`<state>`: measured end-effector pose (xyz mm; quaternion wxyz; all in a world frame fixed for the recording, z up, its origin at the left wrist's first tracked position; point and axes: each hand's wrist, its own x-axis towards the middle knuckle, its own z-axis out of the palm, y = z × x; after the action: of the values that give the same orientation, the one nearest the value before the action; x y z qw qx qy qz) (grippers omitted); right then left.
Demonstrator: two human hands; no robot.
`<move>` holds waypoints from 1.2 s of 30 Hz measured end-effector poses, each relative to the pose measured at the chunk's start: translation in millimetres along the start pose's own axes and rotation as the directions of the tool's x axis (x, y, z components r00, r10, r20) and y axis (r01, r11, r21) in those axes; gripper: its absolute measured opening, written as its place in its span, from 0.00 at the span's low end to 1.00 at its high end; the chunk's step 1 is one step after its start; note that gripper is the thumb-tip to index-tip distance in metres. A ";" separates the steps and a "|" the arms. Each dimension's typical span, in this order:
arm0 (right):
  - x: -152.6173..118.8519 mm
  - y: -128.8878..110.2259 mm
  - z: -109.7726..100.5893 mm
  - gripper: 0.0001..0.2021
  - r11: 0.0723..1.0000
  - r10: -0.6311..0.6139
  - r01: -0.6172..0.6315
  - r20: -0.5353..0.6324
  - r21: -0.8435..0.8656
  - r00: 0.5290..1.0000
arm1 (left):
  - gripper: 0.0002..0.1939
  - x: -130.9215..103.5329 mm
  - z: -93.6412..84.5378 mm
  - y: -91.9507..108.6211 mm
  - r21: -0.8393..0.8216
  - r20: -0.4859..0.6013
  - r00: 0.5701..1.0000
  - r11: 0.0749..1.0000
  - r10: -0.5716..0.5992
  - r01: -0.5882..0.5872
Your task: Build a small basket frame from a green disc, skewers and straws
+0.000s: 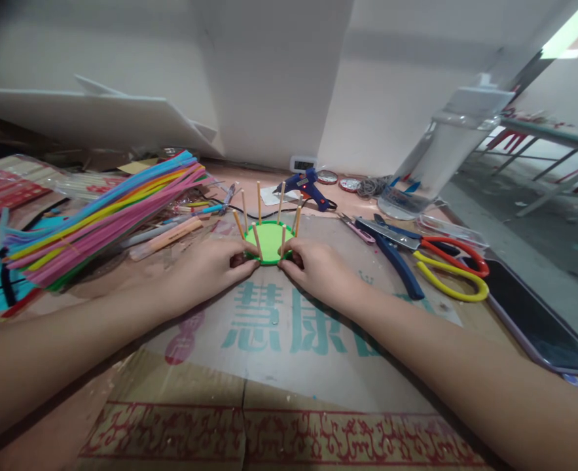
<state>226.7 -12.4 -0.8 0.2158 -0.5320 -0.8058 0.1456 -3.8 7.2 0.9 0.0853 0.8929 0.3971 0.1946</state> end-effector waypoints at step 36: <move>-0.4 -1.2 -0.4 0.06 1.000 -0.004 0.004 0.000 -0.005 1.000 | 0.15 -4.1 -1.3 8.4 0.073 0.008 1.000 0.997 0.002 -0.002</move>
<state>226.1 -13.2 0.1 0.2149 -0.5310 -0.8071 0.1433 -1.2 -1.5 3.5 0.0539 0.8966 0.4027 0.1763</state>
